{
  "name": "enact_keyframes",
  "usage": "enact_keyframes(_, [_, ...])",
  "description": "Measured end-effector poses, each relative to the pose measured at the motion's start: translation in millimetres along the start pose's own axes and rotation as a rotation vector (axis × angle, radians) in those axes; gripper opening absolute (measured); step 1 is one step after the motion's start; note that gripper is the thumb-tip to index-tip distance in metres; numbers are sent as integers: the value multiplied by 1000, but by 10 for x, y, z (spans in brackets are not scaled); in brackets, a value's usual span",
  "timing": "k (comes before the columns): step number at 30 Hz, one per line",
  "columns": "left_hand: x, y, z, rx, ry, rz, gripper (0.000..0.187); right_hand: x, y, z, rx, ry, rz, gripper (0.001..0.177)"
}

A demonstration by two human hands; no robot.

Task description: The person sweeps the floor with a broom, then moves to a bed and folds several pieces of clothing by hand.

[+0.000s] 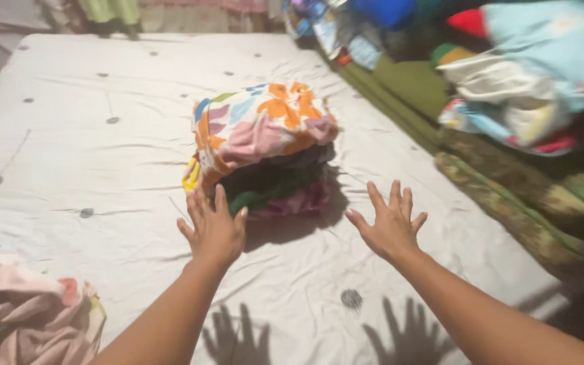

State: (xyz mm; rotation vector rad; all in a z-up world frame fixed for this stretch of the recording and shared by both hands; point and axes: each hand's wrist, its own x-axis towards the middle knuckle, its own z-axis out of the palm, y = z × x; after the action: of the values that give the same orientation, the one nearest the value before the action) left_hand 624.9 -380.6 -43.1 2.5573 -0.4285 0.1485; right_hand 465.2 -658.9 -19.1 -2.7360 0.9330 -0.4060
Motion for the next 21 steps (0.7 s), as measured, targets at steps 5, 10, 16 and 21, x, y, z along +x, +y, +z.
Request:
enact_keyframes(5, [891,340,288,-48,75,-73,73,927,73,459,65,-144,52,89])
enact_keyframes(10, [1802,765,429,-18,234,80,73,1720,153,891,112,-333,57,90])
enact_keyframes(16, [2232,924,615,132,-287,-67,127,2288,204,1500,104,-486,61,91])
enact_keyframes(21, [2650,-1,991,22,-206,-115,130,2540,193,2050,224,-573,82,89])
